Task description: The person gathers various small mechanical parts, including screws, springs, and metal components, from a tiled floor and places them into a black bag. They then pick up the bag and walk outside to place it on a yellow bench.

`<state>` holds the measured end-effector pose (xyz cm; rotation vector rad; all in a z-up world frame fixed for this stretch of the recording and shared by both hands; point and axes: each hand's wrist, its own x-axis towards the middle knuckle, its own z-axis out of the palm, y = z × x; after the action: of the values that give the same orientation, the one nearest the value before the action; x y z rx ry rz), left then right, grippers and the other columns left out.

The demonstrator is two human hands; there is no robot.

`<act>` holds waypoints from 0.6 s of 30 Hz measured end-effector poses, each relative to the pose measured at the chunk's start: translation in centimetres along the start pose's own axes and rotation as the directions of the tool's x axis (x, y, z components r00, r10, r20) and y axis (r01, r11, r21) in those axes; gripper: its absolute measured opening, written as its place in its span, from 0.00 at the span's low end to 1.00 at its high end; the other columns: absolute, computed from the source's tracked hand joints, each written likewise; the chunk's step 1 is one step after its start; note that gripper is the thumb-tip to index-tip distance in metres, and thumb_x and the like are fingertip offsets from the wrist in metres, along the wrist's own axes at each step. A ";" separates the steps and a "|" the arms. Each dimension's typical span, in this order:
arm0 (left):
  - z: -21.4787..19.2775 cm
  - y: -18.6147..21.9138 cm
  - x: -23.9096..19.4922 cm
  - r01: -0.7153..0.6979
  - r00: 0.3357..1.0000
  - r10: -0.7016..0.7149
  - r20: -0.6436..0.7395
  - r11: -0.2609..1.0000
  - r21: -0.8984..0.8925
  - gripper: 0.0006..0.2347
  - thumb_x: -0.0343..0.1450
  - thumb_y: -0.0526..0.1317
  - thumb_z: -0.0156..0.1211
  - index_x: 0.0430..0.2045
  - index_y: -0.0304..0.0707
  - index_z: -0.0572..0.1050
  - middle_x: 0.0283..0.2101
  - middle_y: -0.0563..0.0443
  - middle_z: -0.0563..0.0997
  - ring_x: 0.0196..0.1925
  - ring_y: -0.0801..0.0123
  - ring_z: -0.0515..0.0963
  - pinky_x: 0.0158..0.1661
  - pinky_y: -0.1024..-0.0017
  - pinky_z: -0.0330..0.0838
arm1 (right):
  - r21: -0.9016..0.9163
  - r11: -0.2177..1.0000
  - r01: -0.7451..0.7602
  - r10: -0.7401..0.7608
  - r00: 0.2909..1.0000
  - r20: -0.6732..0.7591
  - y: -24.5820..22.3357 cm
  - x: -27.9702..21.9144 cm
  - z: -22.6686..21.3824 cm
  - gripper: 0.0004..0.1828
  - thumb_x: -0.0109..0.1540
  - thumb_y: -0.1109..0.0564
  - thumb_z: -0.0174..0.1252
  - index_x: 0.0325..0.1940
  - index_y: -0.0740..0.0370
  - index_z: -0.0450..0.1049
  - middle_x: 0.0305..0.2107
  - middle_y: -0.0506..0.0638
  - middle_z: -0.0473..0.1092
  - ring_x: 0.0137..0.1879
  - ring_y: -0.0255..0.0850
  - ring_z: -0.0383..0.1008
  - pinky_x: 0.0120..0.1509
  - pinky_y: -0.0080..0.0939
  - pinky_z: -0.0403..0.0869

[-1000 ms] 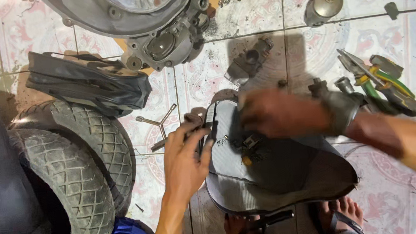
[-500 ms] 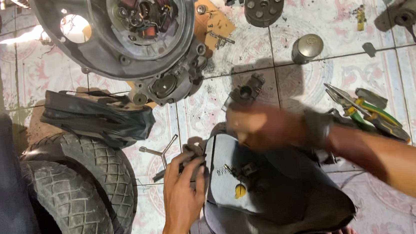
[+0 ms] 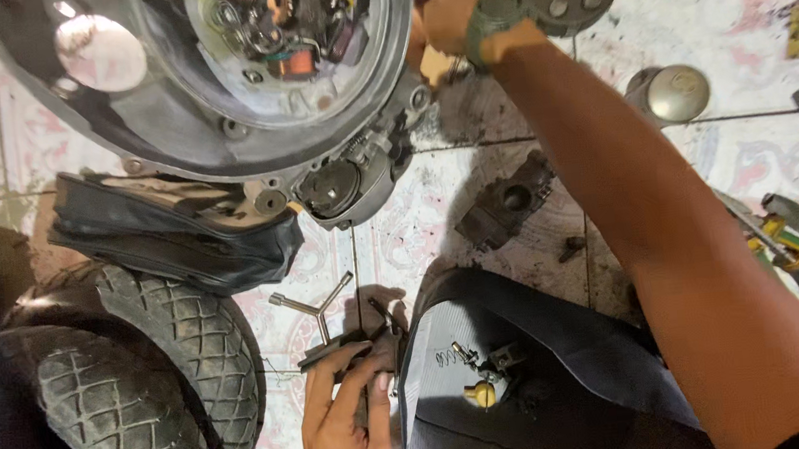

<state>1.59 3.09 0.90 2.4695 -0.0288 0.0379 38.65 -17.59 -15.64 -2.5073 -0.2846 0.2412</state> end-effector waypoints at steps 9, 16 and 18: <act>-0.5 -0.6 0.0 0.032 0.999 -0.033 0.031 0.999 0.037 0.08 0.68 0.39 0.50 0.34 0.43 0.78 0.44 0.54 0.75 0.46 0.65 0.74 0.50 0.71 0.67 | -0.380 0.880 0.285 -0.177 0.939 0.293 -0.6 -1.7 -1.3 0.34 0.53 0.30 0.50 0.55 0.51 0.69 0.51 0.63 0.60 0.54 0.59 0.60 0.48 0.63 0.68; 0.1 0.2 -0.4 -0.008 1.000 0.008 0.012 1.000 0.012 0.08 0.68 0.38 0.51 0.34 0.39 0.77 0.44 0.52 0.75 0.47 0.64 0.74 0.51 0.70 0.66 | -0.191 0.881 0.433 -0.429 0.901 0.066 1.9 -2.3 -0.6 0.18 0.49 0.56 0.67 0.40 0.62 0.75 0.38 0.61 0.58 0.35 0.63 0.65 0.35 0.63 0.68; 0.0 0.7 -0.3 -0.019 1.000 0.019 0.009 1.000 0.012 0.08 0.68 0.38 0.50 0.33 0.40 0.78 0.43 0.52 0.75 0.47 0.64 0.74 0.50 0.70 0.67 | -0.183 0.889 0.419 -0.418 0.907 0.046 2.0 -2.4 -0.2 0.12 0.54 0.58 0.64 0.38 0.65 0.72 0.37 0.61 0.57 0.31 0.61 0.62 0.31 0.62 0.66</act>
<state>1.24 2.57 1.30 2.4819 -0.0558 0.0350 36.75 -19.94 -16.36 -2.5517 -0.8758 0.0457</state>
